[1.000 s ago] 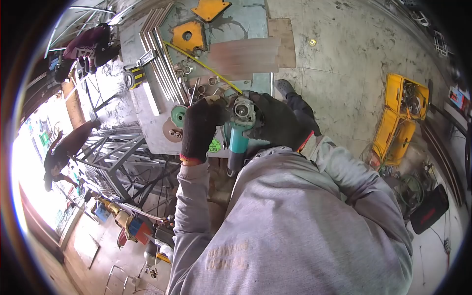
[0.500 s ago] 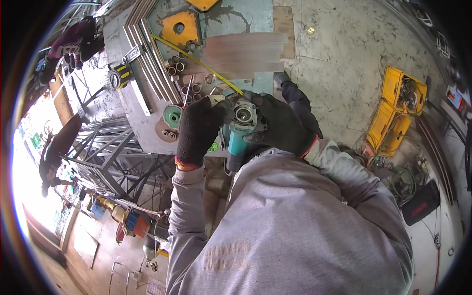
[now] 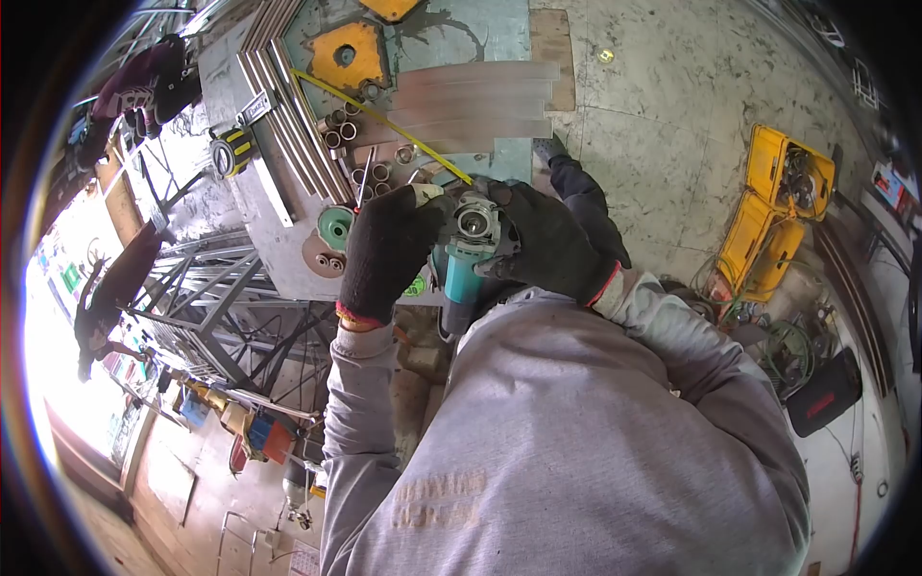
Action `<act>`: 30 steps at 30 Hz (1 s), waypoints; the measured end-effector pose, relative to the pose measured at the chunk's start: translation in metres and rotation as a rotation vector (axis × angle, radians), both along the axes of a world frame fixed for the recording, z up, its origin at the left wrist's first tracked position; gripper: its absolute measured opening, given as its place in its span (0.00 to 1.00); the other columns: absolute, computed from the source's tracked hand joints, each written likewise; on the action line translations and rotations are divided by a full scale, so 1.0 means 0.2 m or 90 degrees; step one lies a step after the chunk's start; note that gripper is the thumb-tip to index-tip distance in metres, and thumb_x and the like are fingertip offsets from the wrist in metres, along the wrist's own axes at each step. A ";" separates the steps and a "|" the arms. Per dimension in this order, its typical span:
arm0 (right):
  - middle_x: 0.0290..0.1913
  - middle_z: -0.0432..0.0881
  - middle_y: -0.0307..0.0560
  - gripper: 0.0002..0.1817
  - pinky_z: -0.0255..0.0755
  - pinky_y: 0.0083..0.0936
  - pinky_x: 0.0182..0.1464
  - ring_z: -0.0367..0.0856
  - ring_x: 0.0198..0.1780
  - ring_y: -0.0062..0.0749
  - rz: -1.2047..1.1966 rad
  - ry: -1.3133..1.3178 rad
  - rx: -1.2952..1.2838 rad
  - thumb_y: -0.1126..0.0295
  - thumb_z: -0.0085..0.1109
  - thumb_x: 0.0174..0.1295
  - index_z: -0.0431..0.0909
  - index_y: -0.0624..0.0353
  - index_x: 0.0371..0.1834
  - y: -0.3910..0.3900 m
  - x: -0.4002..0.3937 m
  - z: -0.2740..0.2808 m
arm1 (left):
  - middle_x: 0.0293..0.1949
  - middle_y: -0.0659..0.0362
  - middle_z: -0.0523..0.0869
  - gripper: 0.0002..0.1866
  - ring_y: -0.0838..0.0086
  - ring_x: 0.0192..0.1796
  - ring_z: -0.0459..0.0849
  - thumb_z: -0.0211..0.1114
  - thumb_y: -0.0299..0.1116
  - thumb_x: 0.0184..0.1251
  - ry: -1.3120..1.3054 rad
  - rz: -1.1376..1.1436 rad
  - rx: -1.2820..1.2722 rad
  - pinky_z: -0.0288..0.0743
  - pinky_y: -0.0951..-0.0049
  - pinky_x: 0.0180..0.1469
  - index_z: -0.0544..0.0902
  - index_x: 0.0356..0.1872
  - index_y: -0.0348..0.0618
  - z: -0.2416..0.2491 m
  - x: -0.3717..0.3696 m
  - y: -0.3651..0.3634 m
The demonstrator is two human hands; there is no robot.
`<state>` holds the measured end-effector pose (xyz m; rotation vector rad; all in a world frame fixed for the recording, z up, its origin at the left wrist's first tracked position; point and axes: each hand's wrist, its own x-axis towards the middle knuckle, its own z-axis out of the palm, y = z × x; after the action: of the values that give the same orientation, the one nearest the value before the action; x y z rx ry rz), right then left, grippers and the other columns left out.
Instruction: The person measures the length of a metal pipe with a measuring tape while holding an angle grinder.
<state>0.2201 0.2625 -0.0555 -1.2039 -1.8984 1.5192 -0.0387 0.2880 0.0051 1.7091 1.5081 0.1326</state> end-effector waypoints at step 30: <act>0.68 0.85 0.60 0.58 0.80 0.49 0.69 0.86 0.66 0.60 0.006 -0.001 0.011 0.50 0.88 0.51 0.69 0.55 0.86 0.00 0.01 0.01 | 0.33 0.62 0.91 0.09 0.79 0.33 0.88 0.66 0.30 0.82 -0.342 0.537 -0.191 0.81 0.74 0.36 0.90 0.49 0.36 0.05 0.10 -0.13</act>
<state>0.2216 0.2634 -0.0540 -1.1899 -1.9167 1.5052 -0.0196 0.2630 0.0155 0.6401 1.6190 0.7025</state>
